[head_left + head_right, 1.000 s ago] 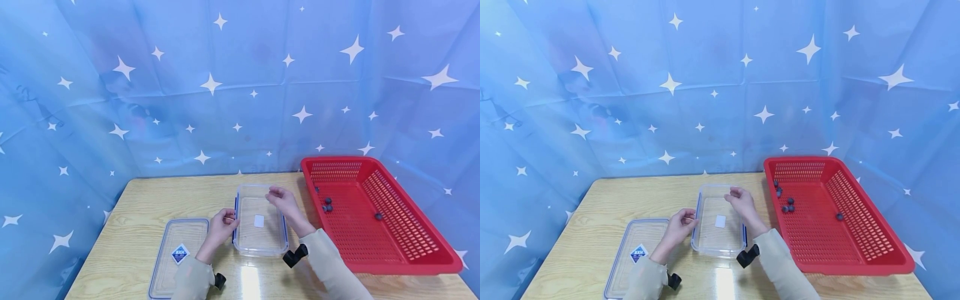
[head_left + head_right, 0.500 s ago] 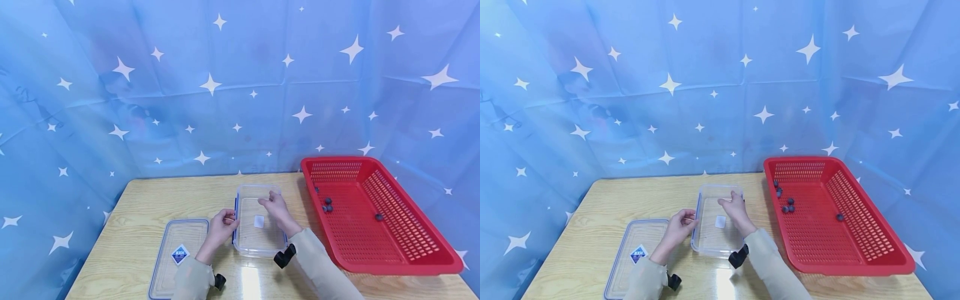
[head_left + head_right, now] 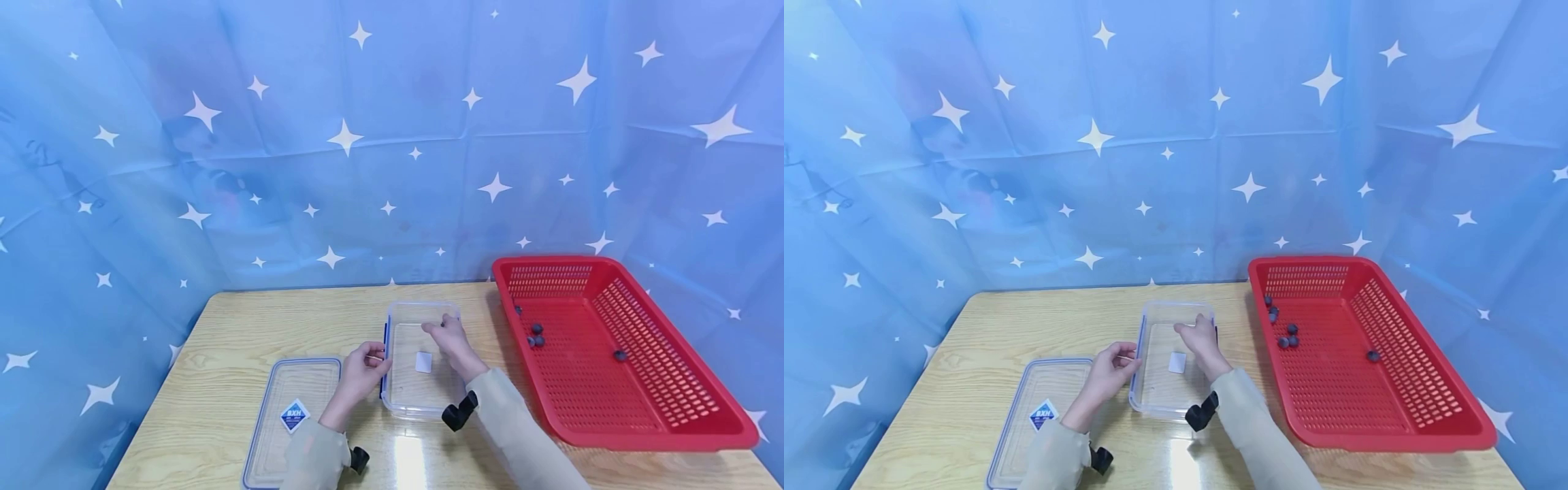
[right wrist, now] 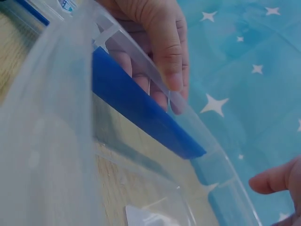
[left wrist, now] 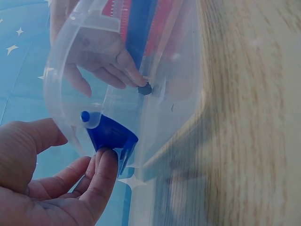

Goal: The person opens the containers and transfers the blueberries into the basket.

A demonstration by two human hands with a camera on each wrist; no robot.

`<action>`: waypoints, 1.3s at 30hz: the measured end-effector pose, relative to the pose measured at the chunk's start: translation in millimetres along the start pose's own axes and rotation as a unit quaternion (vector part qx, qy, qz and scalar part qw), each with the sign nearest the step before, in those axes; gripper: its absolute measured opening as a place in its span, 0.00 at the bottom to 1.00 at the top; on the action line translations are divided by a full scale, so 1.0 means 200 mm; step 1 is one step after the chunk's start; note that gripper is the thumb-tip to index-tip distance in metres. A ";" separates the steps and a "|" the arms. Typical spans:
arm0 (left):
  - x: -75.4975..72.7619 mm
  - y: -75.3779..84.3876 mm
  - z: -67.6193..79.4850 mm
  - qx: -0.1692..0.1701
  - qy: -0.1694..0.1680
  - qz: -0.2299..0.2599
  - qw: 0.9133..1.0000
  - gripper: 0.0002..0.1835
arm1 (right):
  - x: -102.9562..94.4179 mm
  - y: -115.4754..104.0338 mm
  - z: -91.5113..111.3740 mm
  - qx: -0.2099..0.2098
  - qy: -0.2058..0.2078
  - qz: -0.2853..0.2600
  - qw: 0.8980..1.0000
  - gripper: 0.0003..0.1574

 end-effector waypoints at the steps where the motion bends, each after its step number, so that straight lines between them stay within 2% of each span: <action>1: 0.00 0.00 0.00 0.000 0.000 -0.001 1.000 0.14 | 0.00 0.00 0.00 0.001 0.000 0.001 1.000 0.46; 16: 0.00 -0.01 0.00 0.005 -0.002 0.000 1.000 0.14 | 0.02 0.00 -0.02 -0.002 -0.005 0.015 1.000 0.45; 23: 0.00 0.00 0.00 0.003 -0.002 0.009 1.000 0.15 | 0.01 0.01 -0.02 -0.001 -0.027 0.021 0.999 0.41; 29: 0.00 -0.01 0.00 0.006 -0.001 0.006 1.000 0.14 | 0.01 0.01 -0.03 -0.012 -0.046 -0.014 0.999 0.37; 39: 0.00 -0.02 -0.01 0.011 0.002 -0.003 1.000 0.13 | -0.02 -0.02 -0.04 -0.015 -0.029 -0.035 0.999 0.35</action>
Point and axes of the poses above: each hand's wrist, its own z-axis away from the middle knuckle, its own x-axis out of the palm, y = z × x, the point moved 2 cm from there along -z, towards the middle knuckle, and after that the axes turned 11 degrees about z, right-handed, at the moved point
